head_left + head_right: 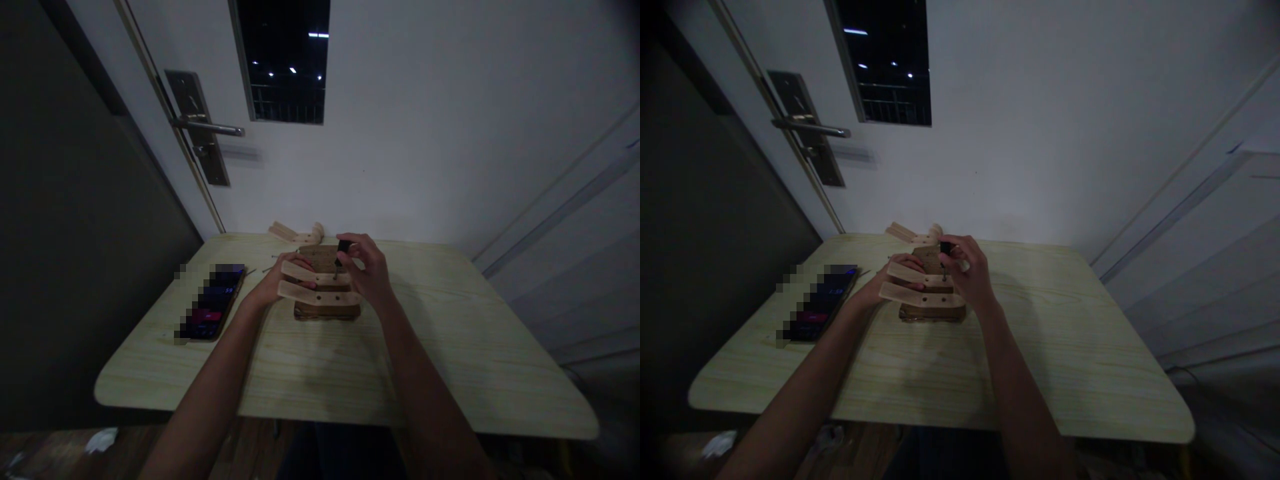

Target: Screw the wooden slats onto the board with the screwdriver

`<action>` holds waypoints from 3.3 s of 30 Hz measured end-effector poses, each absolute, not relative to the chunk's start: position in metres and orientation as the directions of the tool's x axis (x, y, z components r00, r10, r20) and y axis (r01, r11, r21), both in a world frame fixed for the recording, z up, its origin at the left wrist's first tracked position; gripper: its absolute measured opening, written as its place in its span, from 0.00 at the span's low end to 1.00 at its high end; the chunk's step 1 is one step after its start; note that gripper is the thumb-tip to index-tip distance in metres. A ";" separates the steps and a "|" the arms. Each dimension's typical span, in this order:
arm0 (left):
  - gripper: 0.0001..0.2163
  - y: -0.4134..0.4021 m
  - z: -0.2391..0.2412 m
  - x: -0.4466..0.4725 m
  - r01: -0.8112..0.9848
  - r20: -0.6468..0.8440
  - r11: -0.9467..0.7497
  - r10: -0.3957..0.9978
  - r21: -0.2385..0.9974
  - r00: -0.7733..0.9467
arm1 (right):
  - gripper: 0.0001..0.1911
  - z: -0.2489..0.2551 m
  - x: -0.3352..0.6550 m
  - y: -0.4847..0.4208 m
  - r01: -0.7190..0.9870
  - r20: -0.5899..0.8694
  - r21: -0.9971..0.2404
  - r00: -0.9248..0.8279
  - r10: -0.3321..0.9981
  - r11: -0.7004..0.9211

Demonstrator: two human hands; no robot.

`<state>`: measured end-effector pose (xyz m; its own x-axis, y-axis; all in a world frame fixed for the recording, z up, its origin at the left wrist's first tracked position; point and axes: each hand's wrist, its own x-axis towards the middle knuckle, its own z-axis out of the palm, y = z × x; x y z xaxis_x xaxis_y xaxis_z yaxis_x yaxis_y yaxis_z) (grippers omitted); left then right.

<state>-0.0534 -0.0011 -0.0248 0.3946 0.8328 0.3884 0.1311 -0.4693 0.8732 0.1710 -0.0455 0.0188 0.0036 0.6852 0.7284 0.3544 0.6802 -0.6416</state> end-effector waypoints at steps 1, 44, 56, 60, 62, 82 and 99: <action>0.22 -0.001 -0.025 -0.054 0.122 0.386 -0.466 0.831 0.876 0.400 | 0.12 0.019 0.171 -0.046 0.358 0.732 -0.637 0.003 0.681 0.683; 0.18 -0.003 -0.020 -0.054 0.179 0.374 -0.488 0.816 0.854 0.441 | 0.15 0.021 0.169 -0.049 0.254 0.661 -0.728 0.011 0.751 0.637; 0.21 -0.002 -0.026 -0.055 0.111 0.393 -0.471 0.825 0.875 0.405 | 0.12 0.024 0.171 -0.053 0.271 0.691 -0.685 -0.055 0.721 0.677; 0.20 -0.001 -0.026 -0.055 0.146 0.363 -0.455 0.834 0.878 0.415 | 0.13 0.022 0.170 -0.050 0.288 0.679 -0.699 -0.019 0.734 0.654; 0.18 0.000 -0.025 -0.056 0.154 0.363 -0.465 0.824 0.872 0.435 | 0.12 0.021 0.171 -0.049 0.340 0.703 -0.667 -0.006 0.711 0.663; 0.21 0.001 -0.028 -0.057 0.103 0.386 -0.469 0.816 0.877 0.430 | 0.13 0.025 0.168 -0.052 0.334 0.702 -0.660 -0.045 0.711 0.673; 0.17 -0.002 -0.023 -0.055 0.133 0.436 -0.541 0.779 0.830 0.451 | 0.17 0.022 0.170 -0.052 0.269 0.680 -0.690 -0.078 0.729 0.672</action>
